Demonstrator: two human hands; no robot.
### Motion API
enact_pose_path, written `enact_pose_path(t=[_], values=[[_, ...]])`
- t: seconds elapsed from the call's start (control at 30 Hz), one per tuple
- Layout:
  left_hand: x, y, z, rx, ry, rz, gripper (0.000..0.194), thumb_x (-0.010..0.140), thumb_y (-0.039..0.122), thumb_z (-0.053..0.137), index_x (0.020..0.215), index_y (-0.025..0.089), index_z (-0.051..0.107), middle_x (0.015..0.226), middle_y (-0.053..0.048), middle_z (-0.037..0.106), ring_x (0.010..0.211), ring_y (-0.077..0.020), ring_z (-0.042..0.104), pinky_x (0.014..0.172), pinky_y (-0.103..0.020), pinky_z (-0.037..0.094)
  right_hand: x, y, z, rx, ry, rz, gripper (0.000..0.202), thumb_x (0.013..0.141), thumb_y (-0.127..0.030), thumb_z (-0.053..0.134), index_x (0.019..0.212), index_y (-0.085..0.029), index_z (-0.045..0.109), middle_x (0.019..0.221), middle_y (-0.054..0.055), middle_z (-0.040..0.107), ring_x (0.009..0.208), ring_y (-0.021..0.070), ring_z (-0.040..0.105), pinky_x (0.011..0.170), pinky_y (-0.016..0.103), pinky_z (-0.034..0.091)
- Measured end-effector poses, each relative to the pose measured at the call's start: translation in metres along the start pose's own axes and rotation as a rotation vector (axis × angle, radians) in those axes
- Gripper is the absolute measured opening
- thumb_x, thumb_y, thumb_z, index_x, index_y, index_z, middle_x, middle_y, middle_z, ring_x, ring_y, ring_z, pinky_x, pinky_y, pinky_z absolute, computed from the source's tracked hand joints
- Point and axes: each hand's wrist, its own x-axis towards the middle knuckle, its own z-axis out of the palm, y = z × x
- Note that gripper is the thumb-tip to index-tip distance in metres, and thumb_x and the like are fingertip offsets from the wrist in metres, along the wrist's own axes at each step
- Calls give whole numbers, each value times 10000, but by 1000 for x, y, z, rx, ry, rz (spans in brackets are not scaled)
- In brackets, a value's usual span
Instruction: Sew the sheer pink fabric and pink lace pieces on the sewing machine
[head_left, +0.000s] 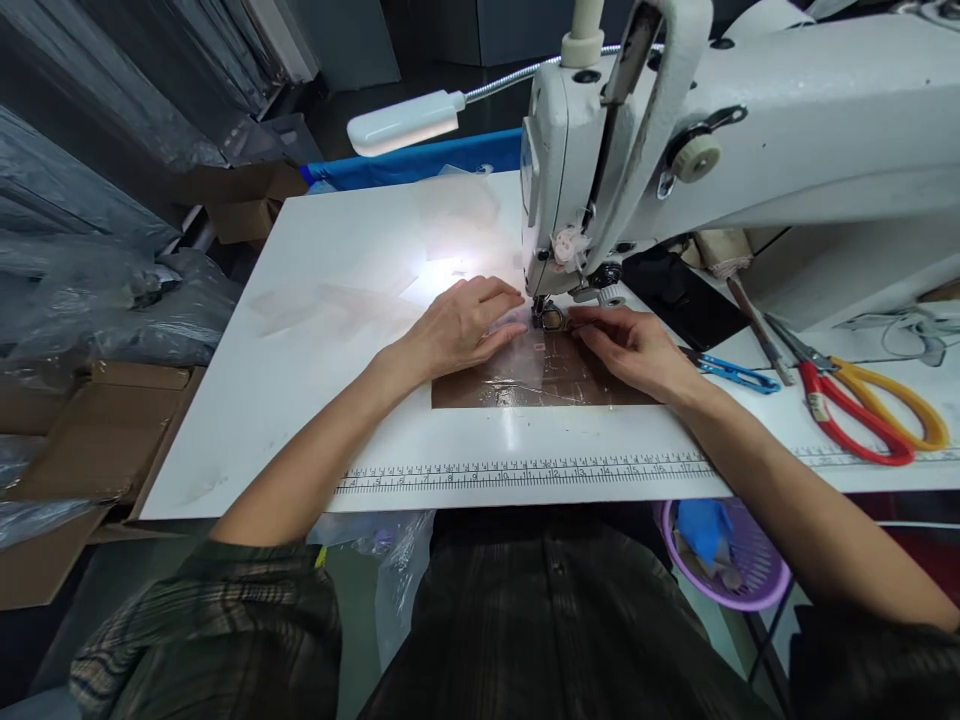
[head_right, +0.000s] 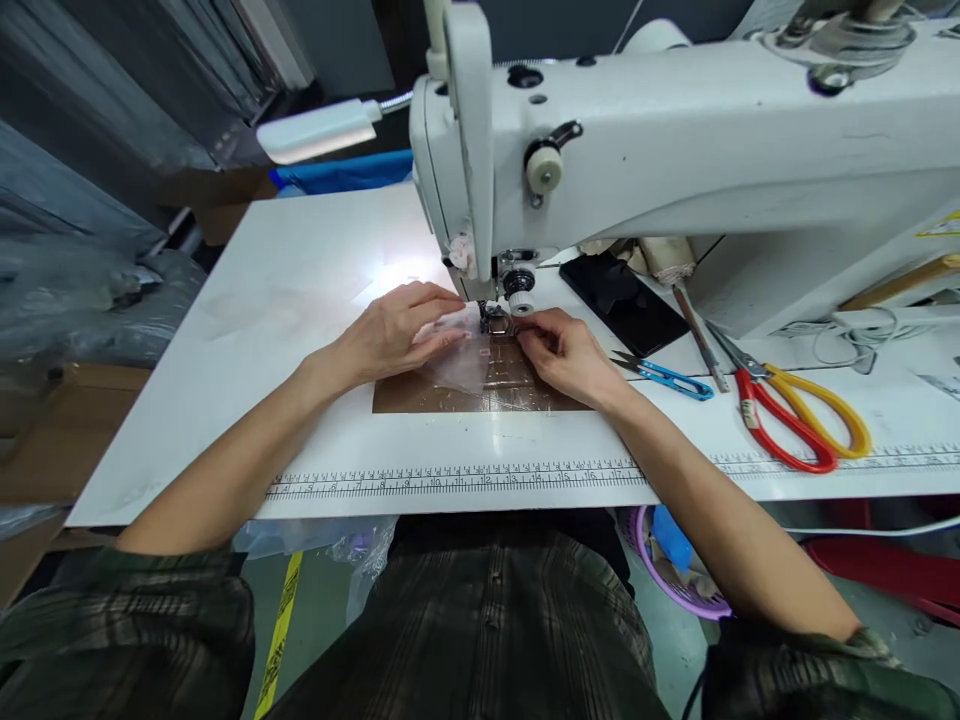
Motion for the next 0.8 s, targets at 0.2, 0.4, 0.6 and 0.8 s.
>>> enact_pose_path(t=[0.2,0.4,0.6,0.8], values=[[-8,21,-5,-232,-50,231,182,956,193,556,929,156,732,1004,-77,763,910,-182,719,790,-319,587,15,-13,-7,-14,-131,166,205,879,-257,575,946,-180,752,730,41,687,662,177,600,603,296,476],[-19,23,13,-377,51,193,141,895,219,635,962,154,740,972,-101,773,898,-195,731,781,-367,621,19,-15,-1,-271,-66,39,250,837,-172,530,946,-175,755,838,53,734,717,190,629,664,314,477],[-21,23,12,-440,1,121,124,905,258,666,945,181,755,979,-87,778,912,-183,729,803,-360,602,2,-6,5,-432,-120,-394,409,882,-191,522,1217,-276,739,1145,62,688,937,201,653,779,314,526],[-23,22,16,-403,-42,70,160,953,316,635,938,216,760,988,-68,780,899,-179,720,776,-361,555,2,-3,5,-559,-105,-407,406,890,-200,530,1224,-282,745,1171,83,640,923,212,631,738,319,538]])
